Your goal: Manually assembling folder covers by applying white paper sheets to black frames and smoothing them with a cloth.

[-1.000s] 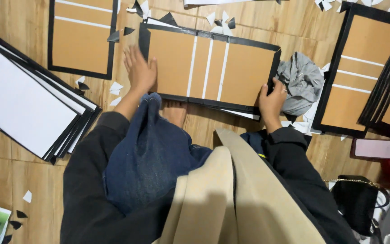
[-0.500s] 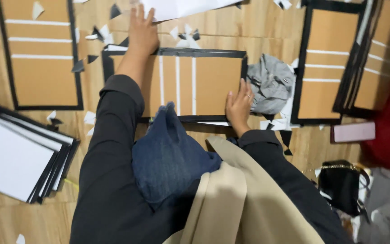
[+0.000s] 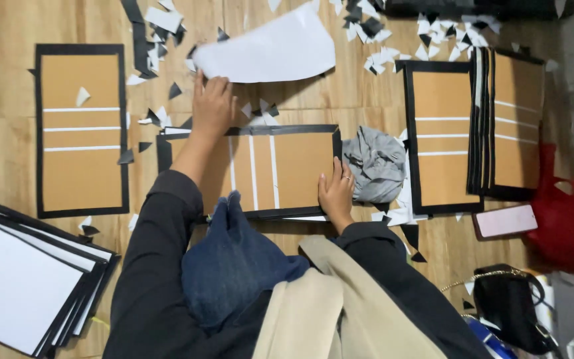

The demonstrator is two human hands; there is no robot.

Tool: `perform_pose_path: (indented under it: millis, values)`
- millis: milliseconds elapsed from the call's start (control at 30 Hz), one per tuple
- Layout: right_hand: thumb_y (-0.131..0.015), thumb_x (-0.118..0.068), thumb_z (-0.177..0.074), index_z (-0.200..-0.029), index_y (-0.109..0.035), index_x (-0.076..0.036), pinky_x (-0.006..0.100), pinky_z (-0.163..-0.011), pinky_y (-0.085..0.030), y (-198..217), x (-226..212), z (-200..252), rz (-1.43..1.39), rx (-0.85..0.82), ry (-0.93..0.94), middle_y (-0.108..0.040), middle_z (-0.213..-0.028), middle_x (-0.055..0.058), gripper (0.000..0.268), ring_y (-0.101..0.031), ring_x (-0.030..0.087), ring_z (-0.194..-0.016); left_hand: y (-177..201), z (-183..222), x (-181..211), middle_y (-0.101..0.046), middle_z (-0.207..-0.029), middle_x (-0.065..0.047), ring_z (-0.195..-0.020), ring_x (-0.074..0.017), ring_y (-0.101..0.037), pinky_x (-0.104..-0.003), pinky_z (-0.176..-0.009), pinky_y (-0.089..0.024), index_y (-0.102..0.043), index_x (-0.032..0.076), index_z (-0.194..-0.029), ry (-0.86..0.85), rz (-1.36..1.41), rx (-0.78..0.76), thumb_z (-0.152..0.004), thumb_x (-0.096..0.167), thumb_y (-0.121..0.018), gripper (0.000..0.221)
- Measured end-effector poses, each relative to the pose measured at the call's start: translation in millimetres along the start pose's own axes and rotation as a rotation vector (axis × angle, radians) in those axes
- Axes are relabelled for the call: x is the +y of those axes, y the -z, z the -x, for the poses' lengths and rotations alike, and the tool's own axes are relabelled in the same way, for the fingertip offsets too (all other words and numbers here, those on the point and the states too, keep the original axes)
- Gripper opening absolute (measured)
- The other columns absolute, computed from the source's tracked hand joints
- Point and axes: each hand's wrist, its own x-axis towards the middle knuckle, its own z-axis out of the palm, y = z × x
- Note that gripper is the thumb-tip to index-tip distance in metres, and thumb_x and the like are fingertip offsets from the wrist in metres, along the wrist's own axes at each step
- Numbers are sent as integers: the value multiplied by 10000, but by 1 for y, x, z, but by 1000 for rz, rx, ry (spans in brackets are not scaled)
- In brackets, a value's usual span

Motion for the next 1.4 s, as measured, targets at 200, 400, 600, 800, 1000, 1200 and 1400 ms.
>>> perform_pose_path:
  millis: [200, 400, 600, 800, 1000, 1200, 1400]
  values:
    - [-515, -327, -891, -1405, -359, -114, 573, -903, -365, -16, 16, 0, 53, 12, 27, -401, -1297, 226, 577, -420, 437, -1162, 72, -22, 31, -538, -906, -30, -862, -235, -538, -484, -946, -357, -611, 105, -900, 9, 114, 347, -845, 191, -603, 101]
    - [-627, -316, -802, -1360, -413, -90, 550, -973, -244, -5, 4, -1, 86, 140, 227, -308, -1409, 221, 639, -308, 425, -1262, 127, 3, 79, -506, -826, 18, -781, -179, -527, -451, -924, -405, -583, 155, -844, 15, 188, 343, -758, 29, -597, 153]
    - [-750, -468, -759, -1448, -271, -70, 528, -1044, -128, 38, -61, -4, -185, 271, 359, -256, -1458, 223, 928, -246, 426, -1305, 194, -4, 120, -544, -806, -5, -761, -175, -548, -469, -1016, -334, -573, 171, -1212, -159, 383, 372, -753, 15, -638, 488]
    - [-831, -284, -691, -1338, -440, -108, 571, -1018, -123, 58, -92, -23, -163, 341, 343, -466, -1332, 97, 776, -351, 340, -1260, 240, -15, 123, -635, -799, -37, -708, -206, -576, -474, -998, -352, -546, 88, -1306, -251, 657, 437, -735, 18, -686, 593]
    - [-788, -325, -668, -986, -636, -280, 491, -924, -279, 37, -44, -52, -114, 461, 253, -576, -1084, -67, 356, -475, 227, -1109, 319, -11, 99, -605, -772, -140, -758, -336, -589, -473, -1001, -371, -660, 23, -864, -52, 862, 291, -808, 101, -686, 100]
    - [-752, -140, -741, -857, -678, -102, 350, -790, -456, 58, -37, -67, -434, 536, 225, -665, -903, 64, 143, -628, 252, -847, 342, 8, 71, -397, -854, -166, -767, -311, -367, -586, -1004, -380, -402, -62, -978, 7, 614, 490, -943, -73, -500, 105]
    - [-525, -339, -919, -903, -604, -99, 294, -714, -470, 118, -67, -68, -694, 426, 107, -624, -839, 18, 254, -610, 165, -811, 306, 40, 26, -419, -1006, -254, -881, -355, -424, -477, -849, -382, -381, -51, -1109, 130, 768, 628, -1026, -4, -563, 205]
